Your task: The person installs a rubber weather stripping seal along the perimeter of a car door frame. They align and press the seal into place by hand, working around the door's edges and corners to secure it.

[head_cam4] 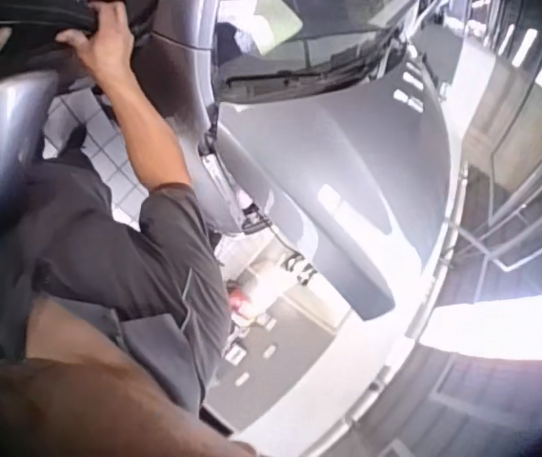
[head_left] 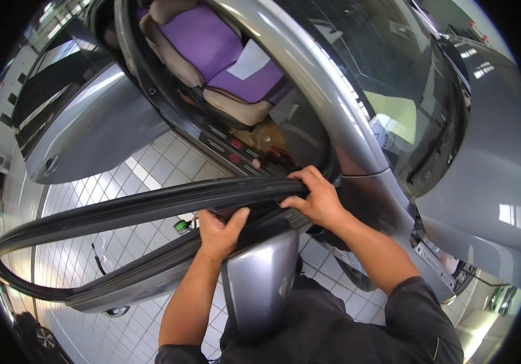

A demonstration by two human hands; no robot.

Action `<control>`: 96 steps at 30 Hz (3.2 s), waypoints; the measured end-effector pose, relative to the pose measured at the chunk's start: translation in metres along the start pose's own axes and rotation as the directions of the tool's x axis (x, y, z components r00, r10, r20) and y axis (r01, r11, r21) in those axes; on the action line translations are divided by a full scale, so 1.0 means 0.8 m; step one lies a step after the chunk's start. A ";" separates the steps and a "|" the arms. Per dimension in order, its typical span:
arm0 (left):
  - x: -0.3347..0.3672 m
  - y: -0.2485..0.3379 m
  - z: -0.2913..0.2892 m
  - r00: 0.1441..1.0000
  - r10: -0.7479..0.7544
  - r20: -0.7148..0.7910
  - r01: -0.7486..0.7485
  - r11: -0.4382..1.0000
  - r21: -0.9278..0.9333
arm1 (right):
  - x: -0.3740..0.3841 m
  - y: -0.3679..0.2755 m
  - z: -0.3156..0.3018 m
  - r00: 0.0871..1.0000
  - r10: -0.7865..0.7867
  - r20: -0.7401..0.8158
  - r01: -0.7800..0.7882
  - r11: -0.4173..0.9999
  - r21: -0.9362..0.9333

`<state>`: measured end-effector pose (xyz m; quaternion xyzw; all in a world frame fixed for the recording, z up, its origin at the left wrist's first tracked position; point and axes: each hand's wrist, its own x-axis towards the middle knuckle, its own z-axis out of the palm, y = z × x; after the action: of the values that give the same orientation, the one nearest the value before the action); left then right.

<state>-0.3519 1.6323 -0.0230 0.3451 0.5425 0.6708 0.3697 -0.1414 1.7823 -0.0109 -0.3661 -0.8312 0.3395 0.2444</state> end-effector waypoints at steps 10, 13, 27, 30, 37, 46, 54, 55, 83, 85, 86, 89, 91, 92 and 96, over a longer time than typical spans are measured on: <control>0.004 -0.021 0.008 0.976 0.190 -0.110 -0.196 0.980 -0.044 | 0.005 0.001 -0.003 0.999 0.018 0.041 -0.018 1.000 0.006; 0.003 -0.016 0.015 0.971 0.195 -0.137 -0.204 0.978 -0.053 | 0.002 0.001 -0.001 1.000 0.007 0.004 -0.007 1.000 -0.001; 0.001 -0.020 0.015 0.969 0.209 -0.135 -0.216 0.975 -0.041 | 0.003 0.009 0.000 1.000 0.009 0.012 -0.010 0.996 0.090; 0.003 -0.026 0.011 0.967 0.219 -0.131 -0.231 0.969 -0.085 | 0.001 0.024 0.001 0.990 -0.140 -0.008 0.139 0.974 0.181; 0.006 -0.023 0.003 0.976 0.204 -0.074 -0.208 0.976 -0.056 | -0.017 0.036 -0.014 0.998 -0.060 0.001 0.059 0.971 0.231; 0.014 -0.037 -0.005 0.982 0.182 -0.052 -0.186 0.977 -0.105 | -0.002 0.034 -0.006 0.999 -0.017 0.037 0.008 0.973 0.230; 0.013 -0.018 0.024 0.983 0.137 -0.120 -0.145 0.987 -0.063 | 0.005 0.030 -0.010 0.997 -0.002 0.074 -0.014 0.977 0.211; 0.013 -0.019 0.022 0.982 0.147 -0.119 -0.155 0.986 -0.059 | 0.006 0.030 -0.011 0.994 0.022 0.105 -0.046 0.973 0.226; 0.009 -0.009 0.035 0.986 0.058 -0.159 -0.085 0.983 -0.165 | 0.018 -0.005 -0.003 0.991 -0.122 0.062 0.118 0.991 0.065; 0.004 -0.006 0.025 0.992 0.012 -0.125 -0.035 0.983 -0.182 | 0.029 -0.042 0.003 0.980 -0.190 0.057 0.187 0.981 0.053; 0.003 -0.003 0.021 0.994 0.002 -0.107 -0.021 0.984 -0.178 | 0.033 -0.052 0.007 0.975 -0.212 0.071 0.208 0.977 0.054; 0.006 -0.008 0.014 0.998 -0.007 -0.060 -0.006 0.978 -0.209 | 0.041 -0.066 0.000 0.968 -0.207 0.139 0.205 0.978 0.029; 0.005 -0.007 -0.001 1.000 -0.002 -0.001 0.002 0.971 -0.240 | 0.042 -0.072 -0.001 0.963 -0.202 0.177 0.199 0.979 0.032; 0.003 -0.006 -0.005 1.000 -0.028 0.010 0.029 0.973 -0.228 | 0.043 -0.076 0.001 0.960 -0.198 0.196 0.196 0.980 0.032; 0.003 0.011 -0.005 0.995 -0.081 0.061 0.090 0.984 -0.156 | 0.041 -0.088 0.005 0.963 -0.181 0.201 0.188 0.982 -0.014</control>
<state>-0.3575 1.6312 -0.0150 0.3090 0.4918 0.6856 0.4389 -0.1955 1.7707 0.0439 -0.2554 -0.8874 0.3363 0.1848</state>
